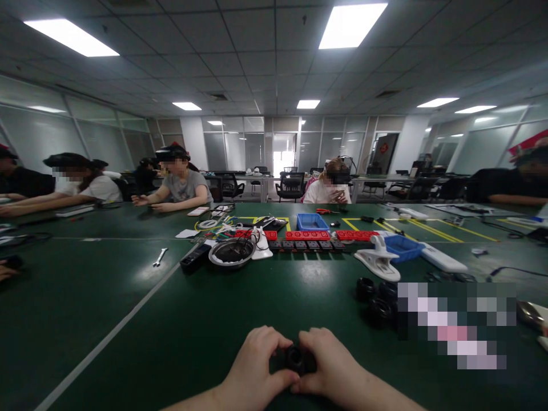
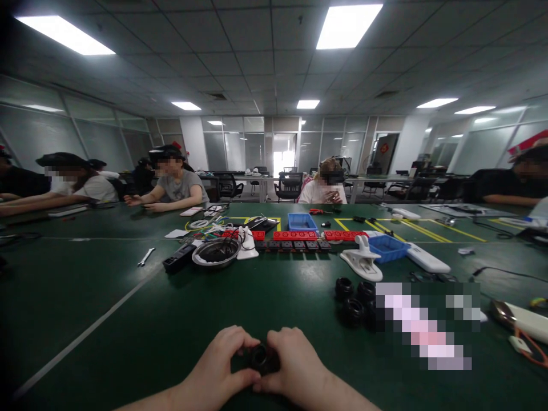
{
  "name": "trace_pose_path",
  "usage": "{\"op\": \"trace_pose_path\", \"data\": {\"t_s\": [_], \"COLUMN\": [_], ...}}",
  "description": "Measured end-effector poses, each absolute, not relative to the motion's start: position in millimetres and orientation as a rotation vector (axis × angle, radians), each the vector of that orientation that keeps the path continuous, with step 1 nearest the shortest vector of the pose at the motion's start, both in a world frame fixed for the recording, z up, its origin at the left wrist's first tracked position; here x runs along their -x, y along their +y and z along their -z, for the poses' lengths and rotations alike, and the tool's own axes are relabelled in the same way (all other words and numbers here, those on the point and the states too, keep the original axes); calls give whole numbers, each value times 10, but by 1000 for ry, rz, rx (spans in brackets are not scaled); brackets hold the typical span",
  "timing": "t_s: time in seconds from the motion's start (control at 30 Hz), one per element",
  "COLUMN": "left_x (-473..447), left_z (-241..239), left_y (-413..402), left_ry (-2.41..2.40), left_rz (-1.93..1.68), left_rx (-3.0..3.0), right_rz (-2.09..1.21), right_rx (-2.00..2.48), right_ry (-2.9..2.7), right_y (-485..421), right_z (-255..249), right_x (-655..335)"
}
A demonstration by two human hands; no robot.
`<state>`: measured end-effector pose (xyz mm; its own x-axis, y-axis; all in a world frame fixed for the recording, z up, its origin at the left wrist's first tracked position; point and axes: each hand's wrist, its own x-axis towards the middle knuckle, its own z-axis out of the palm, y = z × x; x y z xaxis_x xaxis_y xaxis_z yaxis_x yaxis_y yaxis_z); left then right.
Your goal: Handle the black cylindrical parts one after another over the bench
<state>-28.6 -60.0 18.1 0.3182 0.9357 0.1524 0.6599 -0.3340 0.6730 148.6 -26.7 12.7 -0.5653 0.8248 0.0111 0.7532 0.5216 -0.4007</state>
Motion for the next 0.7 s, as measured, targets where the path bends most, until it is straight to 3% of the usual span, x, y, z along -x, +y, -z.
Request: {"op": "trace_pose_path", "data": {"t_s": [0.13,0.3,0.43,0.57,0.7], "left_x": [303,404,432,394,337], "left_z": [-176,-225,-247,-197,-142], "left_y": [-576,-541,-535,-532,-567], "left_ry": [1347,1044,975,960,1146], "left_rz": [-760,-694,-665,-693,-720], "left_rx": [-2108,-2195,-2216,-2249,-2235], "right_rz": [-360,-731,-811,-754,-479], "right_rx": [1342,1140,980,1042,1275], "right_ry": [-2588,-2678,-2725,-2698,-2669], "right_y": [-317,-263,-177,-170,-273], "right_z": [-158,-305,-279,-189,-150], "right_x": [-1466,-1636,-1705,-1648,-1516]}}
